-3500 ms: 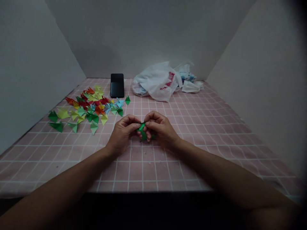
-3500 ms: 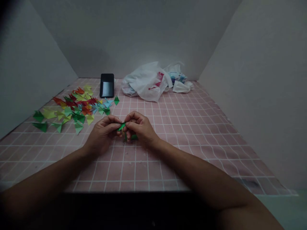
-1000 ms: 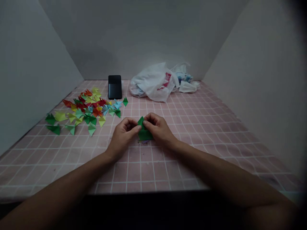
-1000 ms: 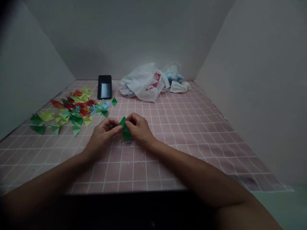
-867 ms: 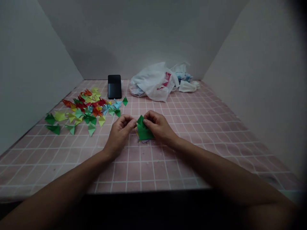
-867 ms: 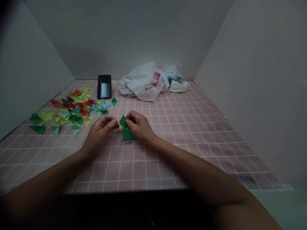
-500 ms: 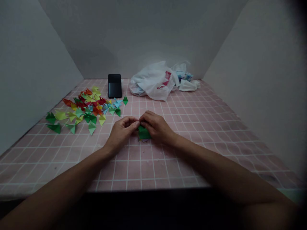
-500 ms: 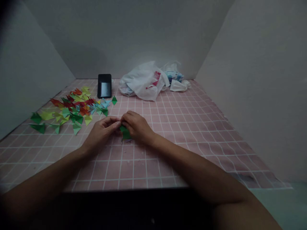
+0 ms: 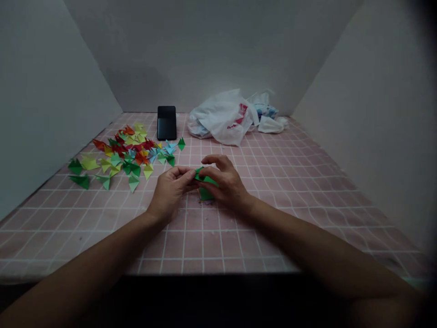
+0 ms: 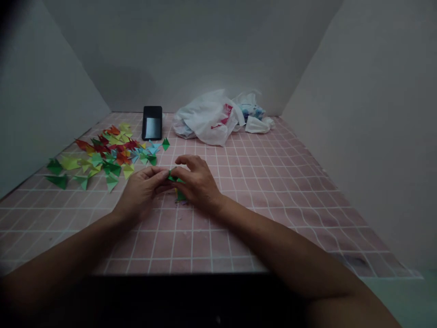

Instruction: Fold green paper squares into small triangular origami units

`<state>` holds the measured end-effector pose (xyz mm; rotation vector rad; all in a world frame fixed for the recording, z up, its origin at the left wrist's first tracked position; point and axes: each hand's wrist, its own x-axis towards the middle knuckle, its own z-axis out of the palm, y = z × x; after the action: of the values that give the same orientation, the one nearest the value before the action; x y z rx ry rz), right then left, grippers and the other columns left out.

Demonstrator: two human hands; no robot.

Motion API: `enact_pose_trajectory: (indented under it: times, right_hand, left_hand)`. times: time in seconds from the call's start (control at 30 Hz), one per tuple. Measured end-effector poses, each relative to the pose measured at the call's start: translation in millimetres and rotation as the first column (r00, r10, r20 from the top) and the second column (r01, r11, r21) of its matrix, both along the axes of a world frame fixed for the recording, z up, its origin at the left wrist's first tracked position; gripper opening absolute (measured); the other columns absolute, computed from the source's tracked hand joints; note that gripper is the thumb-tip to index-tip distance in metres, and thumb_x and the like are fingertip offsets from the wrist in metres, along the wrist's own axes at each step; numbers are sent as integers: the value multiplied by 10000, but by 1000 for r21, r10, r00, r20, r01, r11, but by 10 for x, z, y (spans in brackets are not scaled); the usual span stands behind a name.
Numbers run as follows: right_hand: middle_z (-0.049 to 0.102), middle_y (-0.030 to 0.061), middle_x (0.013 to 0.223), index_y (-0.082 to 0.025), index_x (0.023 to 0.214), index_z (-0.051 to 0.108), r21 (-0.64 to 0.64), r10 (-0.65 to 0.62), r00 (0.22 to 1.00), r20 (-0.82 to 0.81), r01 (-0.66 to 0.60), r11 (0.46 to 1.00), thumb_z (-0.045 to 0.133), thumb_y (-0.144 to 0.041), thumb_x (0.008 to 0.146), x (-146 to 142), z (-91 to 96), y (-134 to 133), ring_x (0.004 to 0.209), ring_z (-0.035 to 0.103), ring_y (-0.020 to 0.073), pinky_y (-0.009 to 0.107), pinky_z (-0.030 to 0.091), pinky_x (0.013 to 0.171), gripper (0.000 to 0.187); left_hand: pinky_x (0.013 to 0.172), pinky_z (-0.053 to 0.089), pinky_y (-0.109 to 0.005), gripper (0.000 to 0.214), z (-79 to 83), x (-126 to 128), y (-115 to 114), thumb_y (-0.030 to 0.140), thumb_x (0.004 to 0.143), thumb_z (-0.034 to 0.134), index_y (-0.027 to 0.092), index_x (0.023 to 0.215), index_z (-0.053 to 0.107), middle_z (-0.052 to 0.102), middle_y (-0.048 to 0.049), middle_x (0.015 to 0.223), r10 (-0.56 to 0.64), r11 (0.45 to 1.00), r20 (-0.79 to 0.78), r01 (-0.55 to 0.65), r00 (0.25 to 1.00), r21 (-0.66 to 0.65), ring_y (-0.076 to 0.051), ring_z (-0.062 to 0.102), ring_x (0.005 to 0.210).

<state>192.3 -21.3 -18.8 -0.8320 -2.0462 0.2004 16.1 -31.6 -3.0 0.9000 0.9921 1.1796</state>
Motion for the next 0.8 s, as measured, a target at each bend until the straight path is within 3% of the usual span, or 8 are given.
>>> enact_pose_trajectory:
  times: [0.13, 0.37, 0.57, 0.8]
  right_hand:
    - [596, 87, 1176, -251, 891, 659, -11, -45, 996, -82, 44, 999, 610, -205, 936, -25, -26, -33, 1136, 563, 266, 469, 463, 977, 81]
    - [605, 67, 1029, -230, 820, 605, -244, -108, 937, -331, 26, 970, 643, -205, 883, -83, 17, -90, 1044, 594, 239, 431, 465, 958, 78]
    - [549, -8, 777, -224, 791, 540, -545, -206, 858, -470, -99, 832, 618, -265, 873, -155, 30, -175, 758, 530, 163, 313, 443, 713, 120]
    - [510, -16, 733, -224, 745, 499, -565, -255, 834, -490, -81, 821, 618, -300, 841, -158, 58, -175, 704, 473, 150, 296, 387, 632, 171]
  left_hand:
    - [734, 593, -267, 274, -22, 2, -8, 293, 694, 860, 133, 823, 679, 726, -11, 753, -11, 1000, 15, 11, 1000, -4, -124, 709, 676]
    - [752, 606, -284, 308, -20, 30, -41, 310, 671, 896, 142, 812, 679, 737, -20, 756, -4, 1000, 22, 3, 1000, 16, -142, 727, 709]
    - [767, 613, -297, 280, -42, 52, -68, 323, 696, 878, 146, 829, 706, 741, -18, 784, 10, 997, -13, -9, 1000, 76, -145, 730, 723]
    - [794, 608, -291, 253, -21, 72, -95, 312, 719, 863, 147, 845, 718, 752, -17, 798, -4, 996, -1, 4, 1000, 85, -142, 737, 743]
